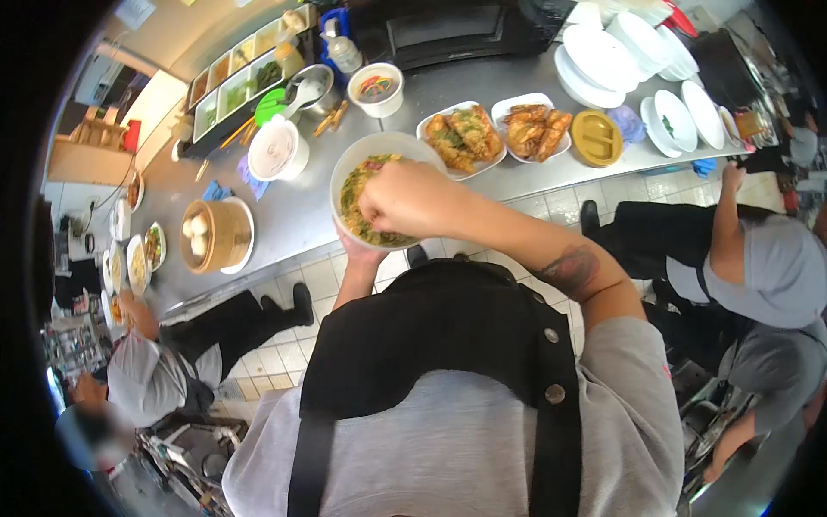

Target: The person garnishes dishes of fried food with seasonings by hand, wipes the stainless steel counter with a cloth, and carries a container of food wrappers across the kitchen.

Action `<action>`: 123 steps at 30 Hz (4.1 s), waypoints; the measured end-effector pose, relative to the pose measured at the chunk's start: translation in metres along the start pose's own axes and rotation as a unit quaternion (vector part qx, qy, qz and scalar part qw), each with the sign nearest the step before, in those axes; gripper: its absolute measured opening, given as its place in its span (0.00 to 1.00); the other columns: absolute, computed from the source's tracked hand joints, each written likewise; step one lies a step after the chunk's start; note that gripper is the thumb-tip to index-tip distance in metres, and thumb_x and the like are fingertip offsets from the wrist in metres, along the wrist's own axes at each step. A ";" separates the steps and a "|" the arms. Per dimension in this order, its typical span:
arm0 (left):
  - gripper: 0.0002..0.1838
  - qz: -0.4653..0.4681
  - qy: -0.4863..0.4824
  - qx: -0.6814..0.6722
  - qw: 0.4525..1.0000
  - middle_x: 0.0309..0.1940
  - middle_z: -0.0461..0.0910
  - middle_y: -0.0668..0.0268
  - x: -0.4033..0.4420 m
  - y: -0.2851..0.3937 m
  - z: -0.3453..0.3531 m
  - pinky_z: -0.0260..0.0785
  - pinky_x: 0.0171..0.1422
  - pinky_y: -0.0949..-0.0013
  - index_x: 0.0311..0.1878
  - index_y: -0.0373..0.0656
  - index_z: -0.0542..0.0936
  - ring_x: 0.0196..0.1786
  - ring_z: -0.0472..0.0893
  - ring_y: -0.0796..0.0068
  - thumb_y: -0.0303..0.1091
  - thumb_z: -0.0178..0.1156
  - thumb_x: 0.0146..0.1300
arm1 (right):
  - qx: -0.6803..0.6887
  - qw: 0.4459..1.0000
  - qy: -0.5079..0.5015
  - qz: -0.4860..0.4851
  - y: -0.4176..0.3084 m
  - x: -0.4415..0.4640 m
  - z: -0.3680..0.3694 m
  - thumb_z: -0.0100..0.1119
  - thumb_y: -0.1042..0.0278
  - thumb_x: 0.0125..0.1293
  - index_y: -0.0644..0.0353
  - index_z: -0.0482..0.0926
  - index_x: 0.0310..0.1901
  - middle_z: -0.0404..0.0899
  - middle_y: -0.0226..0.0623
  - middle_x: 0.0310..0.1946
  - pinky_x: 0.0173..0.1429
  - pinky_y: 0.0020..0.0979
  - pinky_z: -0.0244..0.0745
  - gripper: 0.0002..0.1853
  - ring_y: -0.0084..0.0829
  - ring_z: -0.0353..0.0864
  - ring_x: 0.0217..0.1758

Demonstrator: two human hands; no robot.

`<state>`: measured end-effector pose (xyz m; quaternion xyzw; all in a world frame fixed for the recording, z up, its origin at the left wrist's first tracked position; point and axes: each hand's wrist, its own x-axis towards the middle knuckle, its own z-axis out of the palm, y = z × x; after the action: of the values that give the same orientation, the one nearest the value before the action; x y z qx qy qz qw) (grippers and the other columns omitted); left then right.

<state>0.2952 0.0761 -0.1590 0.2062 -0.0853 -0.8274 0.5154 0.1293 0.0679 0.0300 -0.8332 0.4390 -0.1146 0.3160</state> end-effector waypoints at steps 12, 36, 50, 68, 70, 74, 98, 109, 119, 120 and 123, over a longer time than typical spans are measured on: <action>0.39 -0.055 0.061 -0.097 0.992 0.71 0.64 0.59 0.014 0.042 -0.059 0.56 0.73 0.40 0.71 0.53 0.66 0.71 0.63 0.51 0.68 0.42 0.63 | 0.034 0.947 0.191 0.256 0.215 -0.002 -0.021 0.65 0.71 0.56 0.65 0.86 0.36 0.85 0.47 0.30 0.43 0.29 0.79 0.08 0.36 0.87 0.33; 0.40 0.032 0.038 -0.091 0.995 0.70 0.65 0.63 0.050 -0.111 0.089 0.57 0.73 0.42 0.70 0.54 0.66 0.71 0.65 0.56 0.67 0.49 0.57 | -0.077 0.992 -0.047 -0.090 0.103 -0.024 -0.056 0.56 0.65 0.58 0.64 0.83 0.40 0.82 0.56 0.35 0.43 0.46 0.78 0.13 0.50 0.85 0.38; 0.44 0.102 -0.018 -0.033 0.994 0.74 0.59 0.60 0.096 -0.132 0.167 0.51 0.74 0.35 0.73 0.55 0.61 0.74 0.58 0.50 0.66 0.50 0.55 | -0.107 0.979 0.021 -0.170 0.127 -0.018 -0.186 0.72 0.60 0.46 0.55 0.87 0.43 0.87 0.40 0.37 0.45 0.34 0.79 0.20 0.36 0.85 0.37; 0.52 0.204 -0.001 -0.103 0.974 0.77 0.50 0.57 0.050 -0.125 0.091 0.38 0.72 0.27 0.76 0.61 0.57 0.78 0.47 0.42 0.66 0.58 0.44 | 0.056 0.994 -0.015 0.096 0.292 -0.065 -0.134 0.75 0.62 0.49 0.53 0.88 0.42 0.85 0.38 0.31 0.42 0.30 0.77 0.17 0.28 0.82 0.33; 0.53 0.222 0.025 -0.089 0.971 0.77 0.50 0.56 0.047 -0.122 0.091 0.38 0.73 0.28 0.76 0.60 0.57 0.78 0.46 0.41 0.65 0.59 0.43 | 0.038 0.995 -0.018 0.095 0.300 -0.071 -0.118 0.74 0.63 0.49 0.57 0.87 0.42 0.86 0.41 0.32 0.43 0.31 0.77 0.16 0.33 0.83 0.35; 0.54 0.234 0.030 -0.113 0.965 0.76 0.51 0.53 0.047 -0.116 0.071 0.40 0.72 0.30 0.75 0.58 0.58 0.77 0.44 0.36 0.63 0.61 0.41 | 0.004 0.996 -0.038 0.084 0.302 -0.078 -0.107 0.71 0.67 0.54 0.59 0.87 0.43 0.85 0.43 0.33 0.44 0.33 0.78 0.14 0.33 0.84 0.36; 0.45 0.201 0.059 -0.079 0.975 0.75 0.56 0.59 0.044 -0.113 0.069 0.46 0.72 0.26 0.74 0.58 0.61 0.76 0.55 0.47 0.73 0.49 0.58 | -0.048 0.988 -0.028 0.141 0.290 -0.068 -0.137 0.49 0.45 0.72 0.66 0.83 0.43 0.83 0.41 0.28 0.42 0.36 0.76 0.26 0.41 0.83 0.33; 0.41 0.176 0.007 -0.055 0.983 0.69 0.67 0.61 0.064 -0.135 0.107 0.57 0.74 0.46 0.70 0.51 0.67 0.70 0.66 0.56 0.64 0.53 0.57 | -0.034 0.993 -0.090 -0.061 0.132 -0.045 -0.116 0.64 0.68 0.57 0.66 0.82 0.41 0.83 0.52 0.37 0.50 0.40 0.76 0.13 0.50 0.82 0.44; 0.41 0.165 0.085 -0.081 0.979 0.66 0.70 0.63 0.078 -0.146 0.113 0.61 0.72 0.47 0.67 0.53 0.70 0.67 0.69 0.57 0.66 0.57 0.53 | -0.045 0.988 -0.042 -0.144 0.120 -0.042 -0.080 0.58 0.78 0.51 0.58 0.86 0.42 0.83 0.55 0.34 0.47 0.42 0.79 0.15 0.50 0.85 0.38; 0.41 0.157 0.069 -0.087 0.981 0.66 0.70 0.64 0.078 -0.145 0.115 0.60 0.72 0.47 0.67 0.53 0.70 0.68 0.69 0.57 0.66 0.57 0.53 | -0.042 0.990 -0.047 -0.128 0.120 -0.040 -0.084 0.62 0.77 0.50 0.59 0.86 0.41 0.83 0.55 0.33 0.47 0.42 0.79 0.14 0.50 0.85 0.38; 0.41 0.161 0.029 -0.091 0.982 0.67 0.69 0.64 0.080 -0.142 0.123 0.59 0.73 0.46 0.69 0.55 0.68 0.69 0.68 0.57 0.65 0.56 0.54 | -0.019 0.986 -0.016 -0.165 0.142 -0.021 -0.096 0.70 0.72 0.48 0.61 0.86 0.40 0.83 0.53 0.33 0.42 0.37 0.80 0.14 0.45 0.86 0.36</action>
<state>0.0953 0.0606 -0.1189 0.1658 -0.0263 -0.7317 0.6606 -0.0218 -0.0151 0.0174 -0.9021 0.2922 -0.1434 0.2834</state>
